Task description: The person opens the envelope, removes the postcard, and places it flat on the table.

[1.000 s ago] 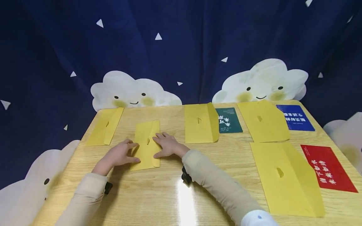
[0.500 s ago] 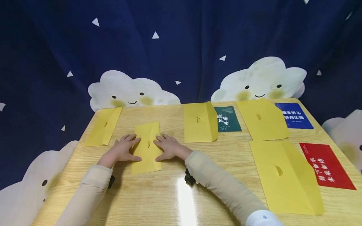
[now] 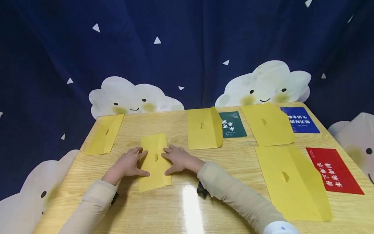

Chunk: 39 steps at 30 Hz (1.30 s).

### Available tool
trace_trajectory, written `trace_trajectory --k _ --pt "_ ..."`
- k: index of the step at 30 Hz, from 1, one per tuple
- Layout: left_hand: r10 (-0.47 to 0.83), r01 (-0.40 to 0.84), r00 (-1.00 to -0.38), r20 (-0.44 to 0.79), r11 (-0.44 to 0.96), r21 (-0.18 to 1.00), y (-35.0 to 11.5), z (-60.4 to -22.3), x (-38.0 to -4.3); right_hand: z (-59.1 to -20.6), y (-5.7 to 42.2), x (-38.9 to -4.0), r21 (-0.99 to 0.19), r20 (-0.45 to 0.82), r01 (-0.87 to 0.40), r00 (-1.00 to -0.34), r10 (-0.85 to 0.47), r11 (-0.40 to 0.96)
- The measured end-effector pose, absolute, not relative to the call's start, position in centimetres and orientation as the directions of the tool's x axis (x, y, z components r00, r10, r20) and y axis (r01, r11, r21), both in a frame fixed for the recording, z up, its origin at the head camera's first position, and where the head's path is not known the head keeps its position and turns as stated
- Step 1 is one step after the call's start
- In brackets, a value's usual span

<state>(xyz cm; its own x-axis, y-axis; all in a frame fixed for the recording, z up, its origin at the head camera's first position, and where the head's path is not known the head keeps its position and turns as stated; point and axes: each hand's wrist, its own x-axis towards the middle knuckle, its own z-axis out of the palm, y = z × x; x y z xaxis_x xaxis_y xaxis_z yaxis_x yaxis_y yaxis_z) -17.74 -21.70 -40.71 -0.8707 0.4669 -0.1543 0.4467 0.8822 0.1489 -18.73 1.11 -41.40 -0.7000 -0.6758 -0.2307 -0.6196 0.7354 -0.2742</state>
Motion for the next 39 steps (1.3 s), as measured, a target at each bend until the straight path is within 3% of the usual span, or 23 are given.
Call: trace_trajectory --k 17,28,39 --pt "0.461 0.452 -0.870 -0.174 0.888 0.090 -19.9 -41.2 -15.7 -41.7 3.2 -17.0 -0.268 -0.203 -0.674 -0.659 -0.725 0.688" --pt "0.521 0.471 -0.832 -0.192 0.845 0.254 -20.3 -41.0 -15.2 -41.6 4.6 -16.0 -0.288 -0.160 -0.684 -0.656 -0.738 0.670" --pt "0.543 0.484 -0.819 -0.188 0.828 0.281 -20.1 -41.4 -14.4 -41.8 5.8 -15.0 -0.259 -0.120 -0.711 -0.648 -0.752 0.654"
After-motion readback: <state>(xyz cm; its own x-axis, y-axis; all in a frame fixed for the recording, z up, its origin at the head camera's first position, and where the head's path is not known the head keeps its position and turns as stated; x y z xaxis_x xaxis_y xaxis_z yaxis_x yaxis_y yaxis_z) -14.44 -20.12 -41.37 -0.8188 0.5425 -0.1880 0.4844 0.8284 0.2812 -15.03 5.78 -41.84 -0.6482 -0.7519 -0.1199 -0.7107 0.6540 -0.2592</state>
